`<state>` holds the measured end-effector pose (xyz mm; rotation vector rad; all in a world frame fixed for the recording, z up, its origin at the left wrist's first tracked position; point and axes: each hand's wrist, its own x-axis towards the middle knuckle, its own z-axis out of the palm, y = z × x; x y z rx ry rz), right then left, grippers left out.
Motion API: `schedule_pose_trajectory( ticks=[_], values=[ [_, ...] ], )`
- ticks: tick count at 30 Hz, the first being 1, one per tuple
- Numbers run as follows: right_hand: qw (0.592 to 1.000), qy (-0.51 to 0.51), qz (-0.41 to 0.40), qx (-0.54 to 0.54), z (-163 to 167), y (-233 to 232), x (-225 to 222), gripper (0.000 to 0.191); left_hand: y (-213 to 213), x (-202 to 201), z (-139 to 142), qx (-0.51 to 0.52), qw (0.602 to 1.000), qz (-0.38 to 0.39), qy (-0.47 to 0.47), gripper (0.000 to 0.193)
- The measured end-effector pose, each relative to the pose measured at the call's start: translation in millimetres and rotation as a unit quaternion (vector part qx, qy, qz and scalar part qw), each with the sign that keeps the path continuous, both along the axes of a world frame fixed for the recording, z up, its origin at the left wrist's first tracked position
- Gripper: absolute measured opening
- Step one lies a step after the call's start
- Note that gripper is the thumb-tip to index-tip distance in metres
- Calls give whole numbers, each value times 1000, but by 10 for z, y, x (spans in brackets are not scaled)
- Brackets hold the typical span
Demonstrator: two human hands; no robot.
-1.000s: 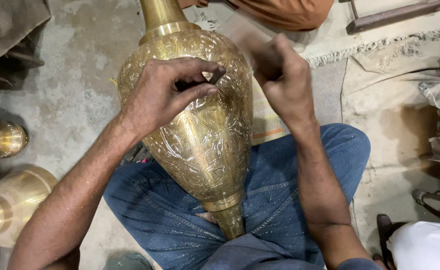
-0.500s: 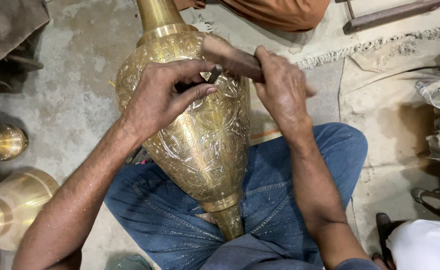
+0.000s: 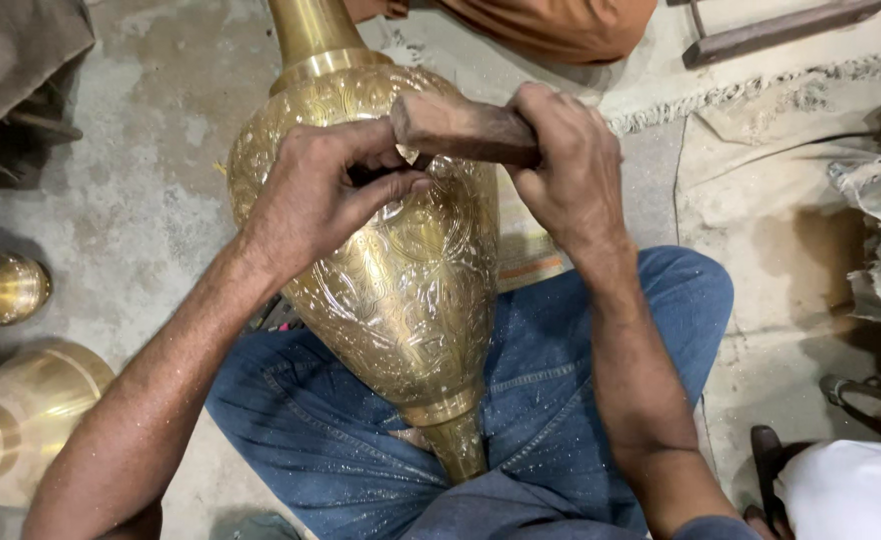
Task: The person sits cross-legged on the floor holding a large brass vase between their legs. They hold a small chisel against the vase's embossed surface and strike it with a wooden mallet, working the chisel across different spots to carve the decorative pattern, occasionally repositioning the vase and chisel.
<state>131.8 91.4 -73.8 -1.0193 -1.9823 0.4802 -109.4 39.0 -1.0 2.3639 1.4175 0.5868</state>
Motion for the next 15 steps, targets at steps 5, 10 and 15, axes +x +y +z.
schedule_pose_trajectory(
  ticks=[5,10,15],
  values=[
    [998,-38,-12,53,-27,-44,48,28,-9,-13,4,-23,999,1,-23,30],
    [1000,22,8,3,-12,-33,1,24,-4,-19,6,-18,999,-1,-32,31],
    [995,80,49,31,-9,-44,8,29,8,-37,6,-2,999,-17,-38,33]
  ],
)
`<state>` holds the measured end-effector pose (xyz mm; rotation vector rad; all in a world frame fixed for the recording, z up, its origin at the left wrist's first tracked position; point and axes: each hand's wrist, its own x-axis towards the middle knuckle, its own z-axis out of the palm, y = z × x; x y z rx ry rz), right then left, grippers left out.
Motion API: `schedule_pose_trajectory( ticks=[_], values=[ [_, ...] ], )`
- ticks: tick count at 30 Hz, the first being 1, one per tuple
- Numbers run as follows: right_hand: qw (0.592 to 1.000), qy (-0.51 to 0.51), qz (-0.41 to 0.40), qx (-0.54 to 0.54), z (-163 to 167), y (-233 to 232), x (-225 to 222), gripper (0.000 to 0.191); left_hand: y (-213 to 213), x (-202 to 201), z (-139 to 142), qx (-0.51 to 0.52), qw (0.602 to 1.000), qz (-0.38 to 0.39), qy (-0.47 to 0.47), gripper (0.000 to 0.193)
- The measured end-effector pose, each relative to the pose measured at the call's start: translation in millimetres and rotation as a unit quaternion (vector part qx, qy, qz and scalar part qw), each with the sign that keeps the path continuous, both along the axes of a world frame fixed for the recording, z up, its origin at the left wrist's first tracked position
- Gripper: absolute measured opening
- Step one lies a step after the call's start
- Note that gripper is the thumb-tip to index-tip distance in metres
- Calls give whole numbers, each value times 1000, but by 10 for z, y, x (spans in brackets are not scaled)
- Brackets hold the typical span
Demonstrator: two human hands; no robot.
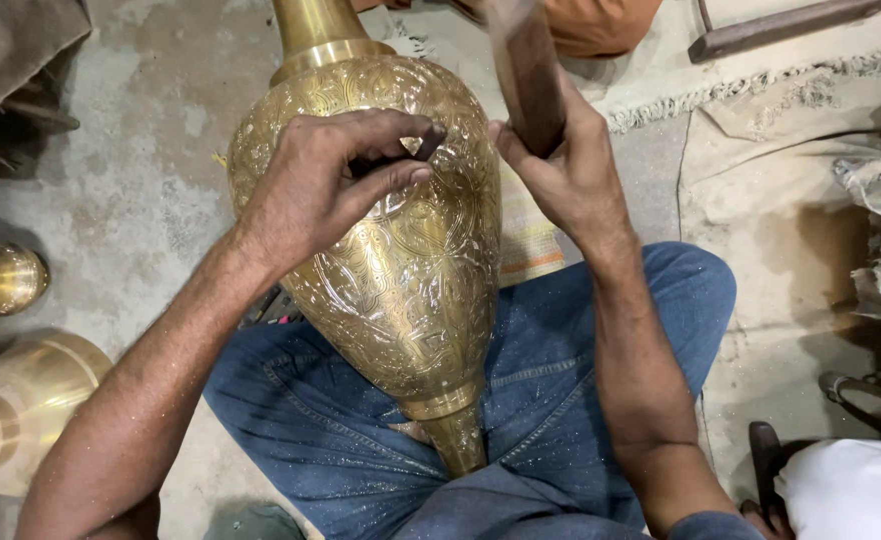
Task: The person sits cross-legged on the floor holding a large brass vase between their legs. They hold a small chisel against the vase's embossed surface and strike it with a wooden mallet, working the chisel across different spots to carve the decorative pattern, occasionally repositioning the vase and chisel.
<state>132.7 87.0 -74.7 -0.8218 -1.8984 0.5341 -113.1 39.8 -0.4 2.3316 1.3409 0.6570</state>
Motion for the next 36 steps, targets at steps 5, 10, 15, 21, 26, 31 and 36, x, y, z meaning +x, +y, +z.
schedule_pose_trajectory(
  ticks=[5,10,15,21,26,31,36],
  values=[
    [998,31,-10,-57,-22,-6,-28,28,19,-5,4,-19,999,15,24,29],
    [1000,-5,-10,-1,-26,21,-37,23,9,-18,13,-19,999,23,38,27],
    [996,-67,-60,28,-51,-8,-13,22,-8,-31,10,-13,999,2,41,22],
    [992,-90,-74,39,-26,-16,16,27,-21,-30,7,-23,998,41,48,33],
    [983,-154,-87,53,40,-51,40,33,-27,-44,-1,-5,1000,2,19,26],
    [994,-94,-52,-23,57,-50,31,31,-27,-7,23,-30,999,37,16,30],
    [980,-163,-110,-38,-40,75,-58,31,-35,93,52,-76,994,68,-24,34]
  ],
)
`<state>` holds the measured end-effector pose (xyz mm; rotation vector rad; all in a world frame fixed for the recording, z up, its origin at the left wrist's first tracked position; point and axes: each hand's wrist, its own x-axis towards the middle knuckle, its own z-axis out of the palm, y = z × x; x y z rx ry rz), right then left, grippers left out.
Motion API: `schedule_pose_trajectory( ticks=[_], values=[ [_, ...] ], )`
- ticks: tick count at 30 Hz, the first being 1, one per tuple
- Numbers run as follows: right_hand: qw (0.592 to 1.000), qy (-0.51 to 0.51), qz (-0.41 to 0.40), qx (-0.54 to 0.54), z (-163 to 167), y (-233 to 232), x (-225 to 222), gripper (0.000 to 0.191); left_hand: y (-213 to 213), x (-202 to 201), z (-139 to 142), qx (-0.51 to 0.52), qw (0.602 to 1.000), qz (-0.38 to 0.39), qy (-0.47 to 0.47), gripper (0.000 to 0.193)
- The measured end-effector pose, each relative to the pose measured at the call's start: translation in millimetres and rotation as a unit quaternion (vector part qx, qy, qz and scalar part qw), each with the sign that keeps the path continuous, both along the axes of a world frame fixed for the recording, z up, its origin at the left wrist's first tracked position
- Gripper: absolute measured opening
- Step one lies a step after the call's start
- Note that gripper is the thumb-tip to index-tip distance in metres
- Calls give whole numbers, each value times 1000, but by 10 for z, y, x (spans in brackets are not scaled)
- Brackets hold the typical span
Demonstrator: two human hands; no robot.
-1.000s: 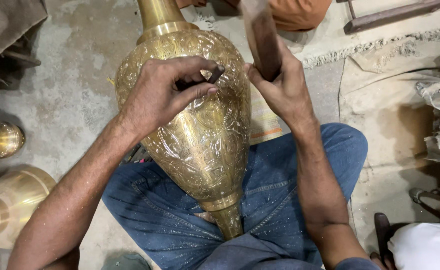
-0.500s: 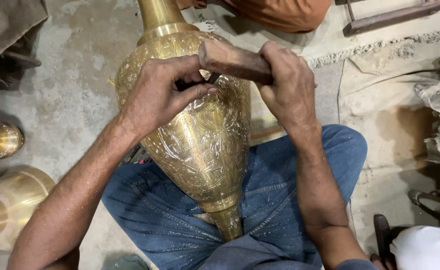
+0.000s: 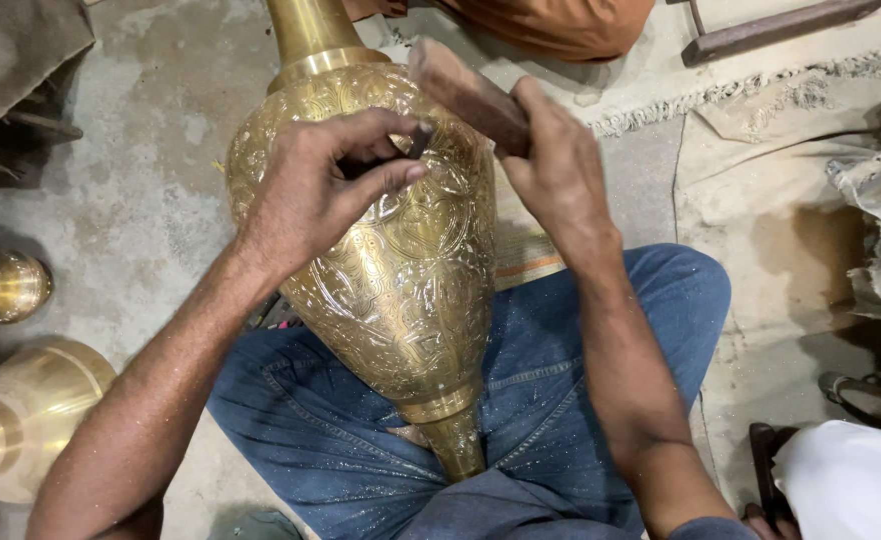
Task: The person sits cross-legged on the floor holding a large brass vase between their legs. They hold a small chisel against the vase's embossed surface and strike it with a wooden mallet, working the chisel across different spots to carve the decorative pattern, occasionally repositioning the vase and chisel.
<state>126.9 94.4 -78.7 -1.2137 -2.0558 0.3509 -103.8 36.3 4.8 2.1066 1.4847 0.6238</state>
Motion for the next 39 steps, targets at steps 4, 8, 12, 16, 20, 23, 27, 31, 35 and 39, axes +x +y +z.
schedule_pose_trajectory(
  ticks=[4,8,12,16,20,23,27,31,35,39],
  values=[
    [992,-71,-31,95,-47,33,5,29,18,52,-35,56,997,-23,52,37],
    [971,214,2,-104,-33,40,85,23,36,20,-58,35,997,-33,56,34],
    [963,244,60,-93,6,33,156,17,37,26,-55,50,996,-41,57,33],
    [979,188,82,12,1,29,163,23,46,43,-6,38,996,-36,66,34],
    [996,48,67,30,-22,9,144,23,46,39,17,15,997,-16,69,35],
    [981,169,48,-87,-35,-7,154,20,35,20,6,47,997,-43,42,34],
    [992,102,69,33,-64,-17,165,30,59,-4,-2,62,994,-51,75,24],
    [989,117,84,-44,-97,-3,156,24,65,-7,-2,17,997,-18,68,30],
    [992,94,32,78,-109,9,163,39,59,-20,-22,67,995,-54,46,29],
    [985,144,69,-64,-113,5,162,24,69,-49,-41,49,995,-47,71,27]
  ],
)
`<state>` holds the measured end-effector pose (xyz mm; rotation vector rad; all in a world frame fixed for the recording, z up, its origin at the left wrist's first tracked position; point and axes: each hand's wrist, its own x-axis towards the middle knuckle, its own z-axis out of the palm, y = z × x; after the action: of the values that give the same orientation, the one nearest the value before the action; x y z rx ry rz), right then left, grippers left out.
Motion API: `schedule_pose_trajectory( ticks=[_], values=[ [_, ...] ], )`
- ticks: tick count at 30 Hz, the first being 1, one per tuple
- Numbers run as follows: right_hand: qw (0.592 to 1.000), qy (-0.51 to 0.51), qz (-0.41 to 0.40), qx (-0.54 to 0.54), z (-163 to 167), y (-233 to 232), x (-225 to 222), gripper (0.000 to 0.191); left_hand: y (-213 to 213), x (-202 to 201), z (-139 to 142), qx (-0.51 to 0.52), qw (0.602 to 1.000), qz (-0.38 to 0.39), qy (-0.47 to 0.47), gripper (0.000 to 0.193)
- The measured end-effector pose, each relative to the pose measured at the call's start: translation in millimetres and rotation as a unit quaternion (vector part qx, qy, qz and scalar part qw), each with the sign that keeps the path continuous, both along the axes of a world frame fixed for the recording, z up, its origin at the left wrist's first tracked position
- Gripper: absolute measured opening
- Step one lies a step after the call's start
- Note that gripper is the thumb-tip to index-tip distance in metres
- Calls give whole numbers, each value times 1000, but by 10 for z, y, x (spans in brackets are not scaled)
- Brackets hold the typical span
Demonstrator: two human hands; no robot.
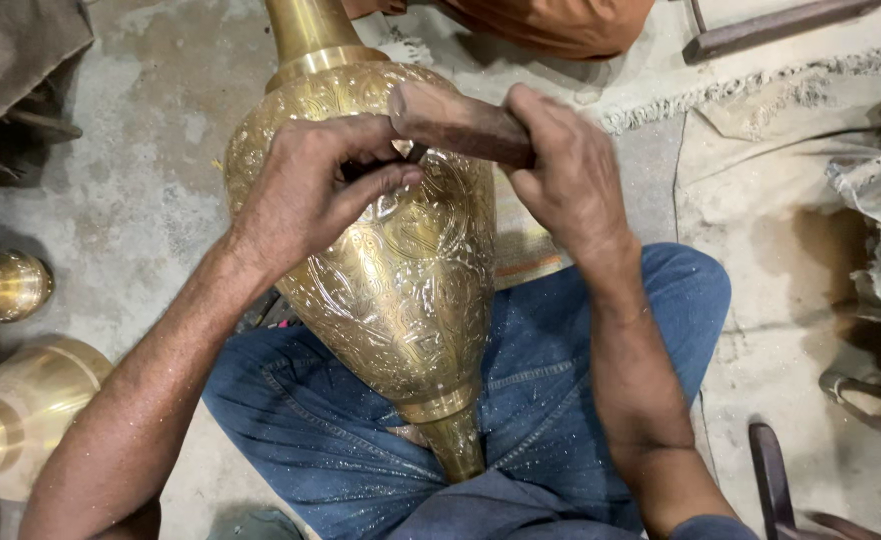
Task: The person sits cross-legged on the floor holding a large brass vase between their legs. They hold a small chisel against the vase's embossed surface and strike it with a wooden mallet, working the chisel across different spots to carve the decorative pattern, occasionally repositioning the vase and chisel.
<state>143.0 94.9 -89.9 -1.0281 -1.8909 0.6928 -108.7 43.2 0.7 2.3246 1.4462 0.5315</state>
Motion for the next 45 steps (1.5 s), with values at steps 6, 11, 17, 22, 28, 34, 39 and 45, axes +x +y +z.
schedule_pose_trajectory(
  ticks=[6,11,17,22,28,34,39,45],
  values=[
    [1000,25,13,6,-2,6,-31,20,3,-22,-5,-26,999,36,30,27],
    [998,12,7,-53,78,-22,-39,21,-16,-32,13,0,1000,-10,-24,29],
    [998,22,49,-13,177,-78,-54,22,-31,-39,-5,30,998,-9,-52,31],
    [987,109,-15,-116,165,145,-355,29,-214,-362,-156,152,924,131,-326,13],
    [875,208,33,-436,118,391,-659,59,-626,-685,-620,402,689,385,-465,28],
    [916,142,60,-370,121,386,-714,60,-626,-816,-779,353,679,408,-498,33],
    [949,90,30,-301,146,299,-762,53,-704,-857,-742,353,702,453,-423,24],
    [983,49,-13,-175,400,262,-582,45,-709,-660,-399,258,871,256,-331,22]
  ],
)
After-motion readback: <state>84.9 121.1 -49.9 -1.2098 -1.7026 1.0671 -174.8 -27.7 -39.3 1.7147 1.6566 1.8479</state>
